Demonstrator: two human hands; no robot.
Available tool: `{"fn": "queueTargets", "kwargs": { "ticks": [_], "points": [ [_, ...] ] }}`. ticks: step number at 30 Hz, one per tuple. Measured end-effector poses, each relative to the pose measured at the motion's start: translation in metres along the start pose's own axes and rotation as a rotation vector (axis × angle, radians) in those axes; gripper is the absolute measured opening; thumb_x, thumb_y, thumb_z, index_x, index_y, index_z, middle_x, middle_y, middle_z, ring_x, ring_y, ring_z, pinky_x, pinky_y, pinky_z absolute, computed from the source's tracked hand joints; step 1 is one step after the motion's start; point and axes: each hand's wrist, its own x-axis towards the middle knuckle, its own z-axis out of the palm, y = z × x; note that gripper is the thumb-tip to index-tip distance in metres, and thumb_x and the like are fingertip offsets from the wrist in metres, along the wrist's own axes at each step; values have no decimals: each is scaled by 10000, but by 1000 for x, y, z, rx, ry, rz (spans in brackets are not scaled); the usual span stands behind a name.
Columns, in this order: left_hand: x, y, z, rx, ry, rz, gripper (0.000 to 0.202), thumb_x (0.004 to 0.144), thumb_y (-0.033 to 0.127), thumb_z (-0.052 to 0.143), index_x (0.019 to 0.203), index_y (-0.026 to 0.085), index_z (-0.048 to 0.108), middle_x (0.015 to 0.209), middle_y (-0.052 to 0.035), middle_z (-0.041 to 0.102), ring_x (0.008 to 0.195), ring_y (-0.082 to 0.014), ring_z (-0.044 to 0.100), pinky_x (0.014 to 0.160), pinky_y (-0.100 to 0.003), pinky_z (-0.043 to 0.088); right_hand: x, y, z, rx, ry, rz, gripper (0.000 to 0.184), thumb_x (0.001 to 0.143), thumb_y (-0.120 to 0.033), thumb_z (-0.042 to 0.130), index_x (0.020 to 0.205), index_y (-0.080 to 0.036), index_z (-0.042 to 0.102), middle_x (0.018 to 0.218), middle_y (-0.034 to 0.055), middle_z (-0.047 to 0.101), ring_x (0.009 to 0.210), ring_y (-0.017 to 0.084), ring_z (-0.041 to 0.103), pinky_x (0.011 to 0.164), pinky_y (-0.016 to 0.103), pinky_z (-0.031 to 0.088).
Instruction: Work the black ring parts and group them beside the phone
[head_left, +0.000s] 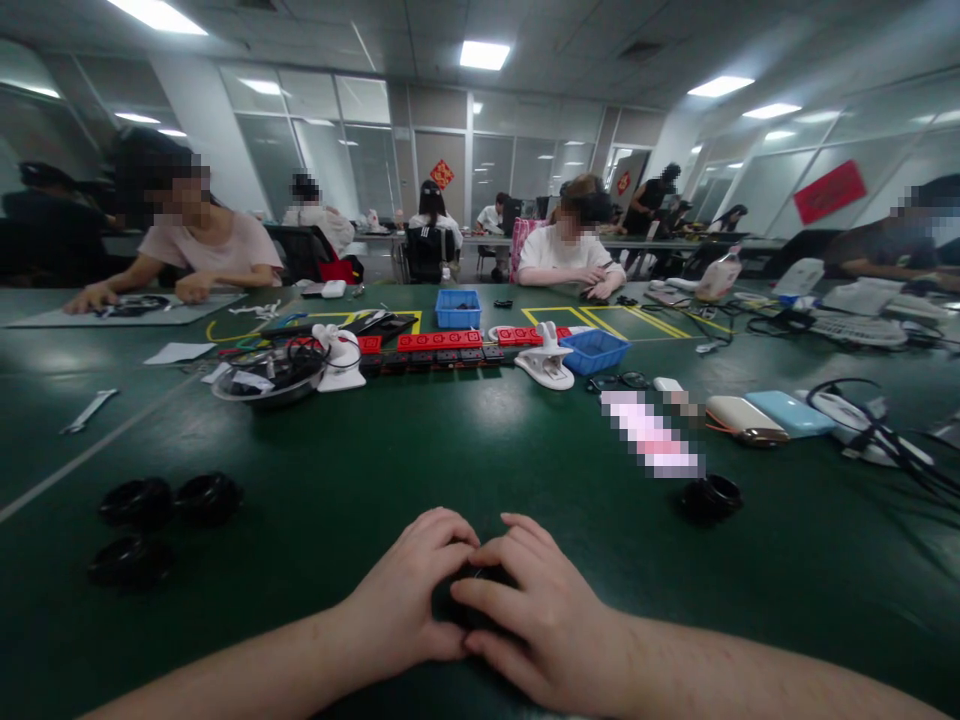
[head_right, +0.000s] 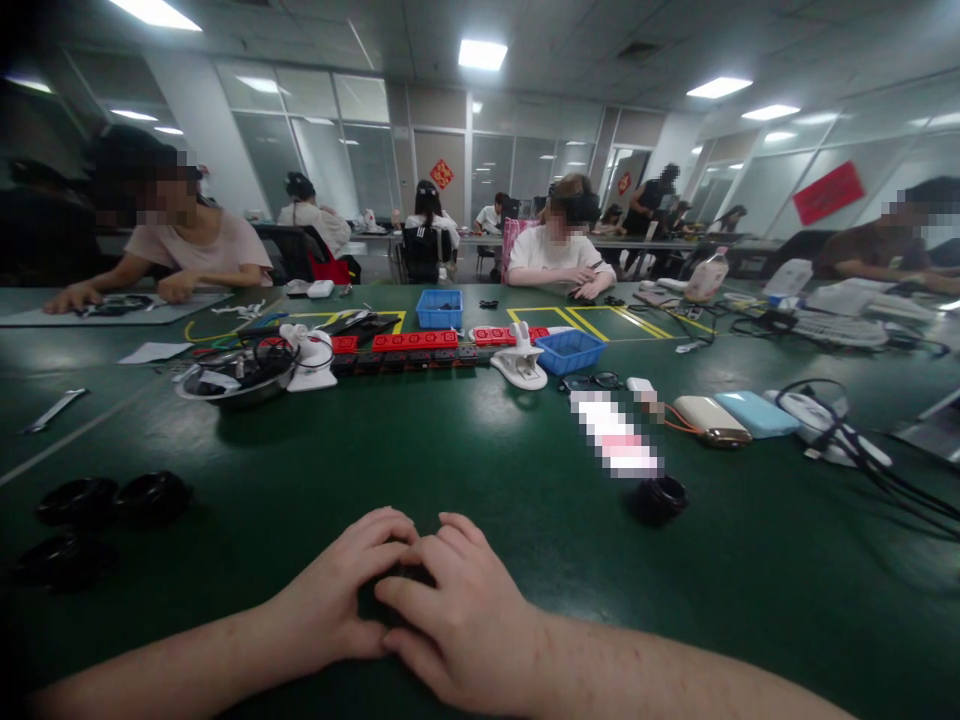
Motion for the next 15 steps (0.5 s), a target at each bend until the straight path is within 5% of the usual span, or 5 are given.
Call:
{"fn": "queueTargets", "kwargs": {
  "ticks": [4,15],
  "points": [
    [3,-9,-8,-77,-93,93,412,531,251,791,910,242,630,1034,-17,531,1027,-230,465,915,-337,385,2,2,-5,90,-24,-118,265,815,-233,471,1063,-197,557,1074,69,542,1016,185,470,1014,431,255],
    [1,-4,-21,-13,-274,120,517,492,263,789,989,281,648,1206,-31,484,1165,-312,390,1032,-486,224,7,2,-12,175,-91,-323,267,846,-177,375,1017,-165,579,1079,66,570,1102,138,463,1048,369,257]
  ]
}}
